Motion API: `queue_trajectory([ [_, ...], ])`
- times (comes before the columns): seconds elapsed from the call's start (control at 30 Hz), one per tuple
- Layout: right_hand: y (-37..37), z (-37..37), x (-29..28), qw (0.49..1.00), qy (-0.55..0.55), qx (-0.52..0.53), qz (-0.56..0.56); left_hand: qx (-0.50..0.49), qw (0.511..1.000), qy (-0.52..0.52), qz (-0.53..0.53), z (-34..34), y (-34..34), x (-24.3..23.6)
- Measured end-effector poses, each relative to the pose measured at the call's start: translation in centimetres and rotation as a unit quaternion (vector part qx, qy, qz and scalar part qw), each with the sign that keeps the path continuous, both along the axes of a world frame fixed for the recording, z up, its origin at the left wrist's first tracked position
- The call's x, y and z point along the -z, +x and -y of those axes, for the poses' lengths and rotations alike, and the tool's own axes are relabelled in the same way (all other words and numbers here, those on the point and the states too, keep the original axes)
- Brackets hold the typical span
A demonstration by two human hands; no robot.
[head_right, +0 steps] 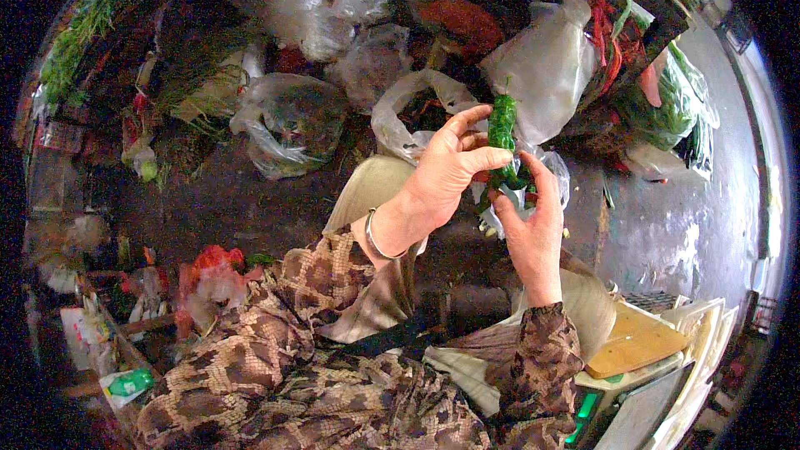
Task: The person peels a vegetable with a knife, places it into a plastic bag, and then gathers green and red peppers from a larger bag into a smaller plastic bag.
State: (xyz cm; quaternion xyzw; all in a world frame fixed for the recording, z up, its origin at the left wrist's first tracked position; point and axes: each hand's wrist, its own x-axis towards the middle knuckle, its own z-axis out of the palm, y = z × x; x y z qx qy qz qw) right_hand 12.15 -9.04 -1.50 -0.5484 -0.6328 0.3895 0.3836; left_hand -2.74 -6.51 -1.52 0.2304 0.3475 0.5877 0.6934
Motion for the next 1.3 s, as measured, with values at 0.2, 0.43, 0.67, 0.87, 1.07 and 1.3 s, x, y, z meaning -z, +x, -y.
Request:
queue_trajectory([
  [0.2, 0.2, -0.3, 0.5, 1.000, 0.023, -0.018, 0.010, -0.014, 1.000, 0.006, -0.004, -0.1, -0.2, -0.3],
  [0.43, 0.2, -0.2, 0.4, 1.000, 0.000, -0.007, -0.012, -0.010, 1.000, 0.004, -0.004, -0.1, -0.2, -0.4],
  [0.67, 0.4, -0.3, 0.2, 1.000, -0.012, -0.014, 0.021, -0.012, 1.000, 0.000, -0.011, 0.0, -0.3, -0.8],
  [0.87, 0.3, -0.3, 0.5, 1.000, -0.022, -0.020, 0.004, -0.030, 0.999, 0.012, -0.014, -0.1, -0.8, -0.9],
  [1.07, 1.1, -0.3, 0.2, 0.999, -0.026, -0.018, 0.042, -0.085, 0.988, 0.101, -0.074, -2.5, -5.4, -2.4],
  [1.3, 1.4, -0.3, 0.1, 0.996, -0.023, -0.043, 0.073, -0.087, 0.973, 0.155, -0.145, -5.8, -10.6, 0.3],
])
